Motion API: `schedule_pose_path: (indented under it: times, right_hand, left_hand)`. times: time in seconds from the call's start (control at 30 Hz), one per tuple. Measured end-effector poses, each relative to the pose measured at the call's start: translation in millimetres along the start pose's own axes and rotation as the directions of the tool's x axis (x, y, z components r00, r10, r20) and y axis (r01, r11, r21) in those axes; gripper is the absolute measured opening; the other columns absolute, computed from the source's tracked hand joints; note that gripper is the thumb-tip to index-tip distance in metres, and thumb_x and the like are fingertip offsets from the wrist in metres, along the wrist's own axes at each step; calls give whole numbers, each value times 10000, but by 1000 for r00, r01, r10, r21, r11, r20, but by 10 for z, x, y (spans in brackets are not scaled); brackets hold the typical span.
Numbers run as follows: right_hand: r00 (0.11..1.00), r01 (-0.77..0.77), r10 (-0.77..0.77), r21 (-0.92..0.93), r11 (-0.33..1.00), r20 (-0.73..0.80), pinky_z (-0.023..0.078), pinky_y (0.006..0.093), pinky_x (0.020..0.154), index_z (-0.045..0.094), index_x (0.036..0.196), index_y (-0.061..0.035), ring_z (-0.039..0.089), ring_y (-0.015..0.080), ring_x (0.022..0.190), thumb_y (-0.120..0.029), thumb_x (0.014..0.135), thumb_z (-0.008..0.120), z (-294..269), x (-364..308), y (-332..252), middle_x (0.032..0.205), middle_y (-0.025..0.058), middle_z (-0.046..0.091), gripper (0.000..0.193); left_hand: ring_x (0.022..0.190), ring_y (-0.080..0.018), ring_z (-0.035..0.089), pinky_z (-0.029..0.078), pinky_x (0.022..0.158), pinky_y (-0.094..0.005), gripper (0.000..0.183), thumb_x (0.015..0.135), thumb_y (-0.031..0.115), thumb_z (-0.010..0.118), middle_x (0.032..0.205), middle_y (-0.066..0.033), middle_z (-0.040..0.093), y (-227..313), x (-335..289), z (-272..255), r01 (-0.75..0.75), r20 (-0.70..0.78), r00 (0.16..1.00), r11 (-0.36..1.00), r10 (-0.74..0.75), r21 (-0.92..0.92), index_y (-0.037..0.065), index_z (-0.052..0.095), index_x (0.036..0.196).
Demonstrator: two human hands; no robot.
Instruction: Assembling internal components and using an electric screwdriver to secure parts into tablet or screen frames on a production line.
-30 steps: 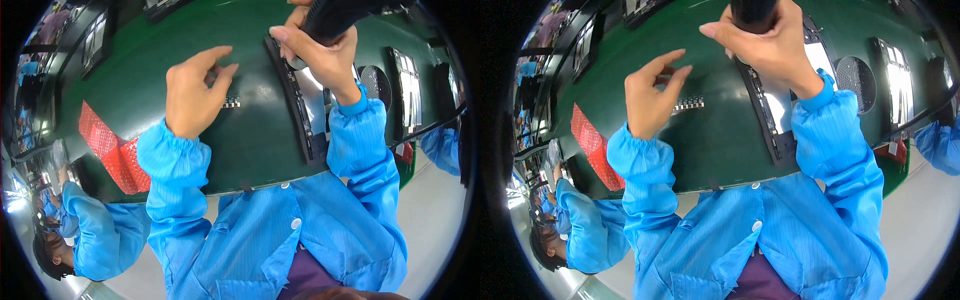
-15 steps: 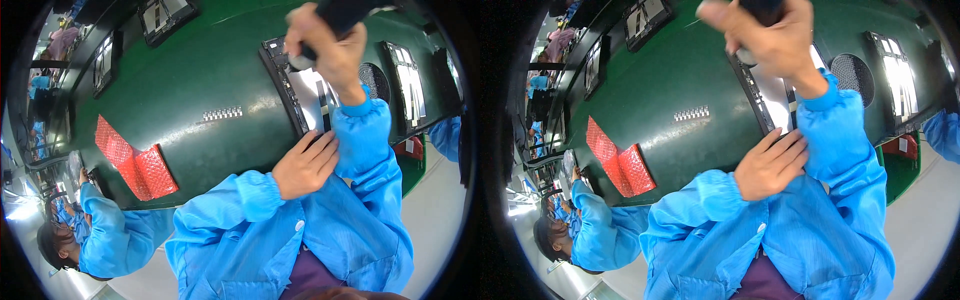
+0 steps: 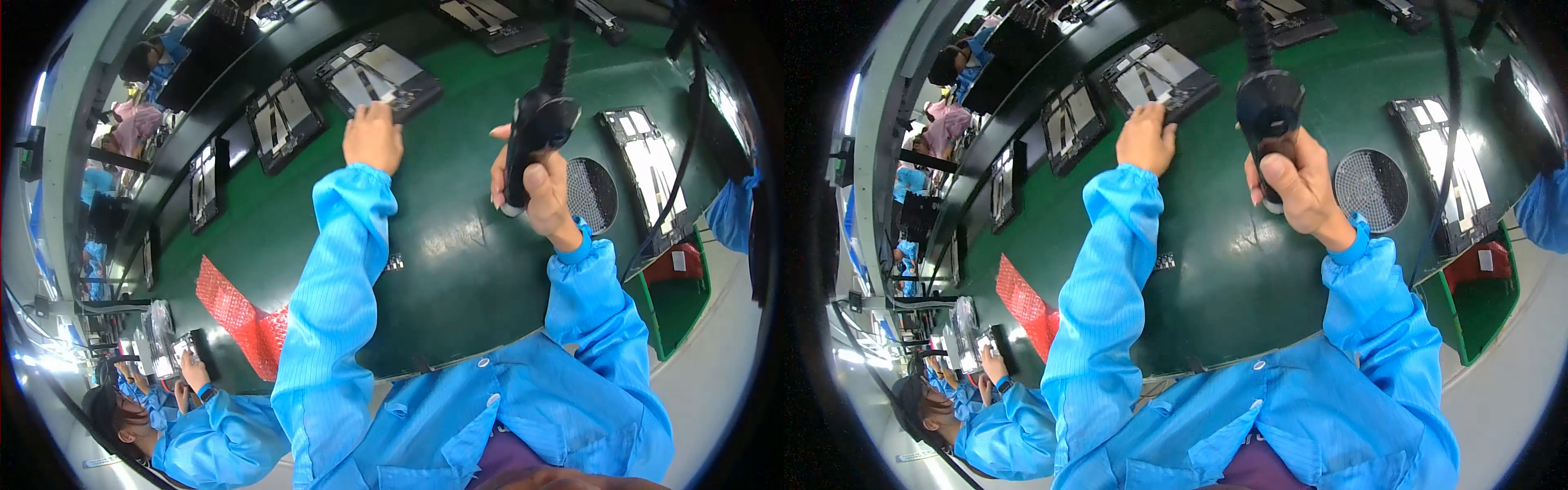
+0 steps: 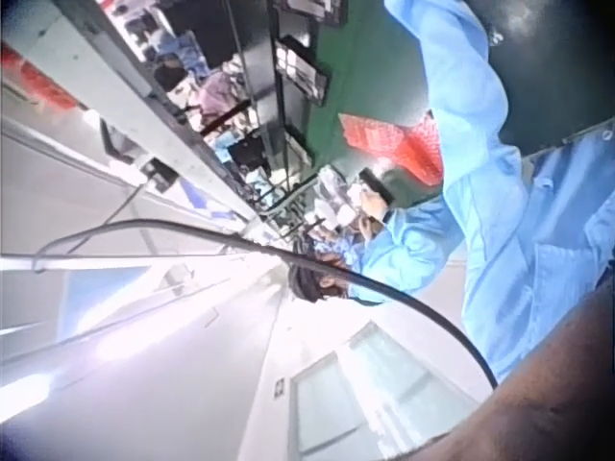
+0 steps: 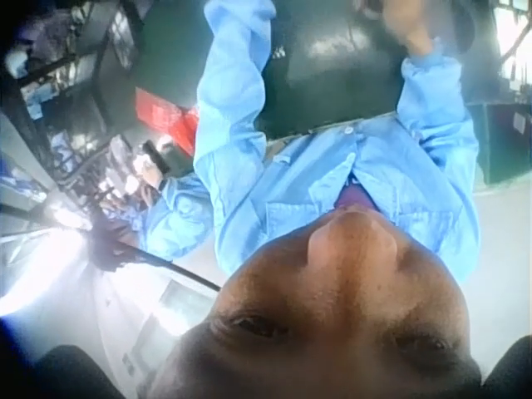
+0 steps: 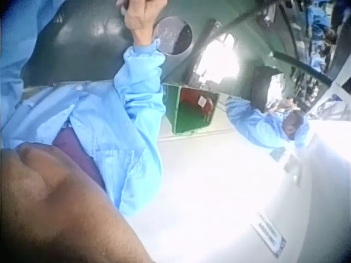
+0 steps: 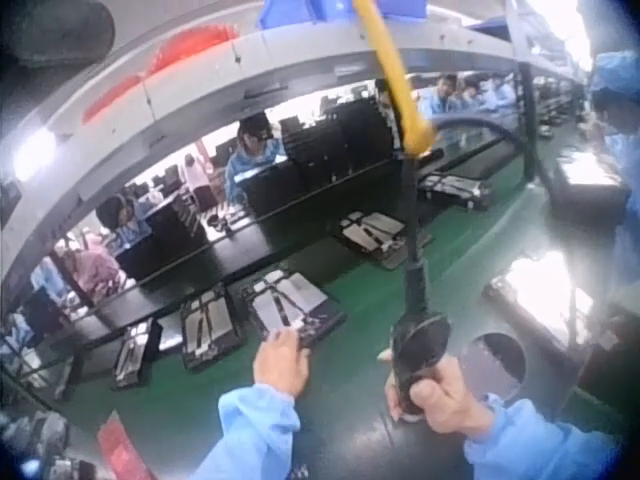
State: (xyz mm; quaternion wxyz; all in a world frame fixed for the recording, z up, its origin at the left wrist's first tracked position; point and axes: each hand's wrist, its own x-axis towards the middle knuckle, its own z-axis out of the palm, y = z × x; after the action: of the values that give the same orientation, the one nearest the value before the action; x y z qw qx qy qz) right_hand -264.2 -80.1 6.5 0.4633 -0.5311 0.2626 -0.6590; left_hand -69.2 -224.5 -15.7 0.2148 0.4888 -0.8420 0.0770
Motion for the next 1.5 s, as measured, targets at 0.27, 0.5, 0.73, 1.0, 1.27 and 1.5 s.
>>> schedule_pose_path:
  times: [0.27, 0.5, 0.73, 1.0, 1.27, 1.5]
  right_hand:
    - [989, -126, 105, -208, 970, -108, 344, 204, 471, 488, 899, -21, 441, 41, 538, -37, 626, 789, -3, -26, 74, 624, -14, 493, 406]
    - [986, -143, 123, -190, 971, -114, 332, 192, 446, 511, 964, -3, 440, 25, 508, -55, 637, 786, 31, -23, 56, 588, -24, 494, 430]
    - [997, -75, 78, -314, 946, -2, 331, 199, 435, 511, 961, 13, 442, 33, 491, -126, 635, 811, 12, 53, -59, 572, -1, 506, 465]
    - [995, 22, -54, -347, 938, -82, 395, 193, 512, 512, 902, -1, 489, 18, 596, -105, 696, 776, 9, 5, -2, 707, 76, 632, 351]
    - [901, 5, -148, -331, 944, -408, 415, 200, 492, 546, 954, -16, 533, 62, 534, -81, 710, 758, -365, 161, -486, 606, -1, 560, 329]
    - [874, 144, -286, -354, 924, -392, 421, 261, 443, 467, 1054, 25, 509, 132, 470, 43, 762, 651, -900, -24, -451, 583, 49, 522, 346]
  left_hand:
    - [1115, -271, 487, 421, 916, -429, 327, 715, 62, 615, 1111, -107, 540, -898, -50, -129, 96, 157, 973, 915, -170, 393, 30, 547, 1034]
    - [1123, -309, 481, 399, 953, -461, 537, 665, 2, 602, 1148, -159, 513, -1941, -276, -360, 199, 362, 864, 899, -349, 391, 44, 443, 1176]
    - [773, -377, 614, 489, 693, -467, 441, 551, 157, 615, 829, -167, 649, -1906, -274, -713, 385, -77, 912, 778, -402, 496, 119, 610, 990]
    - [580, -366, 598, 472, 535, -424, 247, 573, 103, 593, 625, -170, 602, -1367, -625, -1622, 345, -511, 850, 865, -124, 364, 130, 655, 810]
    - [785, -297, 654, 512, 709, -341, 355, 553, 86, 749, 877, -146, 668, 84, -1129, -1634, -147, -325, 931, 985, 167, 85, 2, 643, 881]
    - [1033, -323, 587, 400, 906, -453, 480, 561, 94, 726, 1056, -167, 628, 841, -1647, -1171, -347, 58, 933, 929, 356, -127, -5, 597, 1012]
